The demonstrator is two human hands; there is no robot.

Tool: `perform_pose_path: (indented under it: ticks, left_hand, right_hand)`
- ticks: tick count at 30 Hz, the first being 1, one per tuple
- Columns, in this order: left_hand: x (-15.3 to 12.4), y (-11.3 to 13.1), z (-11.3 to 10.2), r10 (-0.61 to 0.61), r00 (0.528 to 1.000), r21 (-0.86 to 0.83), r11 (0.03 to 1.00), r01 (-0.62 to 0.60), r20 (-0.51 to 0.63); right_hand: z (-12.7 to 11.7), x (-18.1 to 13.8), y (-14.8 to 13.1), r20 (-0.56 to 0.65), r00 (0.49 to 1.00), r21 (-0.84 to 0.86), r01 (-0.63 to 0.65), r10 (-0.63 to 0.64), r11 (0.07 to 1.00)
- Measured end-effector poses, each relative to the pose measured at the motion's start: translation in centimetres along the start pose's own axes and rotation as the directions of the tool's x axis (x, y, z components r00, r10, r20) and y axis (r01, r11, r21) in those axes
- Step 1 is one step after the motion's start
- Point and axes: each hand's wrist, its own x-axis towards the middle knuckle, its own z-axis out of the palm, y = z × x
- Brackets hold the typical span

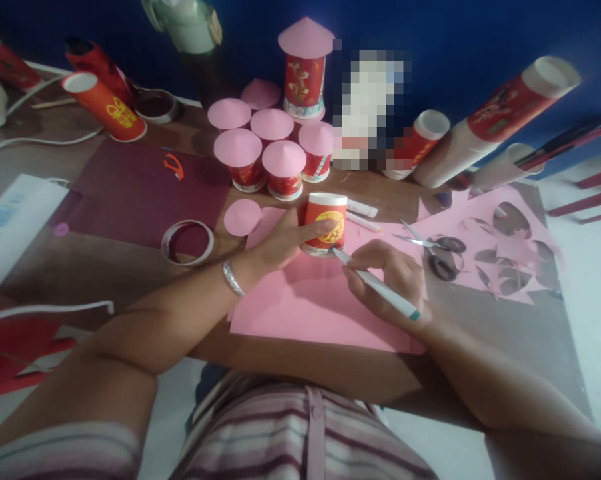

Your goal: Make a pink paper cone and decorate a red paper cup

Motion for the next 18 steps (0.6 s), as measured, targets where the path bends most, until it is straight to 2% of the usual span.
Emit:
perform_pose_path:
  ticks: [4, 11, 18]
  left_hand:
    - [0.02, -0.01, 0.02, 0.005, 1.000, 0.013, 1.000, -0.005, 0.008]
    - [-0.03, 0.26, 0.15, -0.015, 0.998, 0.003, 1.000, 0.015, -0.059]
    - [-0.05, 0.37, 0.30, -0.003, 0.998, -0.008, 1.000, 0.003, -0.069]
  right_hand:
    - [0.06, -0.22, 0.11, -0.032, 0.999, -0.002, 0.002, -0.002, 1.000]
    - [-0.10, -0.76, 0.04, -0.080, 0.994, 0.009, -0.068, 0.068, 0.998]
    - [0.09, -0.64, 0.20, -0.085, 0.996, -0.004, -0.015, 0.015, 1.000]
